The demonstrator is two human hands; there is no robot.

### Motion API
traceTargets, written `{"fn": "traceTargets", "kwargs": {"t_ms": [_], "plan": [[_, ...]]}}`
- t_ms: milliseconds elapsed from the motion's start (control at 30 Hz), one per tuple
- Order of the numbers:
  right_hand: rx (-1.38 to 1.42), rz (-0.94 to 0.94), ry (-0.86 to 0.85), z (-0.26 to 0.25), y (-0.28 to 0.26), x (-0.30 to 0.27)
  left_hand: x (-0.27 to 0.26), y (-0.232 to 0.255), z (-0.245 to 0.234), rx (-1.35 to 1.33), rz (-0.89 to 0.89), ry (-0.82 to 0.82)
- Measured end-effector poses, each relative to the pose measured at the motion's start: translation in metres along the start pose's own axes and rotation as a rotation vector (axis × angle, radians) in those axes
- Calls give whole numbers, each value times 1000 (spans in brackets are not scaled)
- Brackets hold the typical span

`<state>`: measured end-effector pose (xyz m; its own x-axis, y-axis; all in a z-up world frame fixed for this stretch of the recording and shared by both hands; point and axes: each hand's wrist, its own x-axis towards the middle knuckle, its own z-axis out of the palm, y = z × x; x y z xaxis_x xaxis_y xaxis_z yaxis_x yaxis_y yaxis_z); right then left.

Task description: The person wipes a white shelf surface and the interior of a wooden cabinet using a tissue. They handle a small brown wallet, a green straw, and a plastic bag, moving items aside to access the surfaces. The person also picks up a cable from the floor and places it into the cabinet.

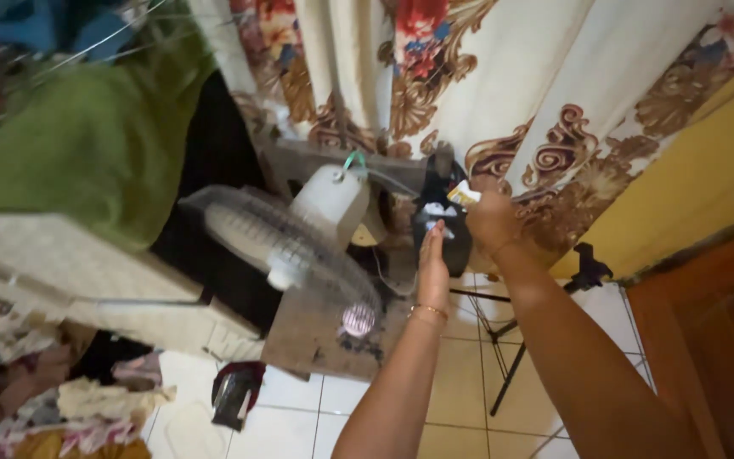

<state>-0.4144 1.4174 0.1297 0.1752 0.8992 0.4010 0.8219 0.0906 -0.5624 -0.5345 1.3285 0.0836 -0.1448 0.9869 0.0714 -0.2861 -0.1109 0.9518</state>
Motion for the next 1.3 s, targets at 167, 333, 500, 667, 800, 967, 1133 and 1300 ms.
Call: {"fn": "traceTargets", "kwargs": {"t_ms": [167, 333, 500, 667, 800, 967, 1133, 1300], "plan": [[-38, -231, -43, 58, 28, 45, 39, -2, 14, -174, -19, 58], [-113, -220, -191, 70, 24, 59, 56, -9, 21, -415, -249, 130], [-141, -213, -214, 82, 13, 71, 63, -29, 11, -636, -158, 146], [-207, -338, -296, 96, 20, 80, 49, -18, -1, -443, -272, 144], [-201, -398, -409, 138, 50, 86, 52, -38, -9, -451, -314, 167], [-384, -408, -596, 181, 79, 88, 46, -34, -3, -471, -274, 211], [-536, -442, -864, 120, 23, 80, 41, -34, -3, -490, -298, 225], [-227, -521, -717, 101, 40, 86, 40, -35, -4, -455, -269, 174]]}}
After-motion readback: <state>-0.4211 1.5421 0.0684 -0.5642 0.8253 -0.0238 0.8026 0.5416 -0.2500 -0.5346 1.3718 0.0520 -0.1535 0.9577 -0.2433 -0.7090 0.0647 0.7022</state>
